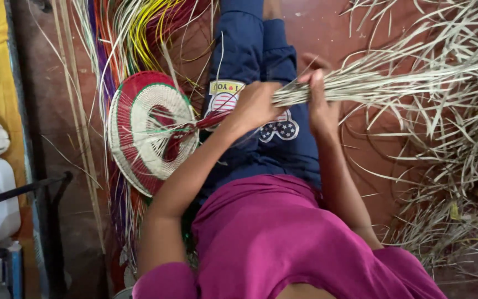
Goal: Weaving a circular basket base using natural and colored fibers
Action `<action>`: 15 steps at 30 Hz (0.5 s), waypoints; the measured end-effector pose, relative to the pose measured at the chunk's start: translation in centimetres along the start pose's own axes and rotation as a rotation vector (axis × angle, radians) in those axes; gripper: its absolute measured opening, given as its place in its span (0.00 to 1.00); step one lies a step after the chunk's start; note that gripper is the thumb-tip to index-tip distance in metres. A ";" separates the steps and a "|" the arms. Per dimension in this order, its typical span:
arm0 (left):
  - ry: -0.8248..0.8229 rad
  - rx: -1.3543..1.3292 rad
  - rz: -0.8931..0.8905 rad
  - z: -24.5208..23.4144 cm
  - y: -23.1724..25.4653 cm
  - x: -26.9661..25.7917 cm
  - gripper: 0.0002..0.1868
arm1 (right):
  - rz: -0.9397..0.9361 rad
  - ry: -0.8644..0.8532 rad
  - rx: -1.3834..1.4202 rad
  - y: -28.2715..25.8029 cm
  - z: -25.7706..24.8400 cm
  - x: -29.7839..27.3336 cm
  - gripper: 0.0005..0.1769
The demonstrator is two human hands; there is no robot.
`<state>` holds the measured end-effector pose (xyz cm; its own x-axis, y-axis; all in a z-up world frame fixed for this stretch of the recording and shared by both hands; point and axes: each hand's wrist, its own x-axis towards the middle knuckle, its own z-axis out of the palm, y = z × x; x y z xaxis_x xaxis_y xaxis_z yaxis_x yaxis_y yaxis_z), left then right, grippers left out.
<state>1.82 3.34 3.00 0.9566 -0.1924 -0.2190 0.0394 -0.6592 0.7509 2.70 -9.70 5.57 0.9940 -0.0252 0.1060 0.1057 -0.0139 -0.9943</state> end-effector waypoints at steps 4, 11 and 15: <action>0.005 0.056 0.006 3.1 1.4 2.6 0.08 | -0.096 -0.067 -0.009 0.6 -1.3 0.3 0.15; -0.198 0.025 -0.101 2.8 2.7 2.3 0.21 | 0.085 0.270 0.342 1.6 -11.1 4.2 0.20; -0.239 -0.044 -0.063 2.7 1.5 3.3 0.27 | -0.153 0.204 0.516 4.8 -17.1 4.4 0.14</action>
<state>4.25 -0.29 1.73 0.8565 -0.3220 -0.4035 0.1142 -0.6442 0.7563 7.12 -26.93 1.48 0.9466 -0.2546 0.1979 0.2979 0.4557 -0.8388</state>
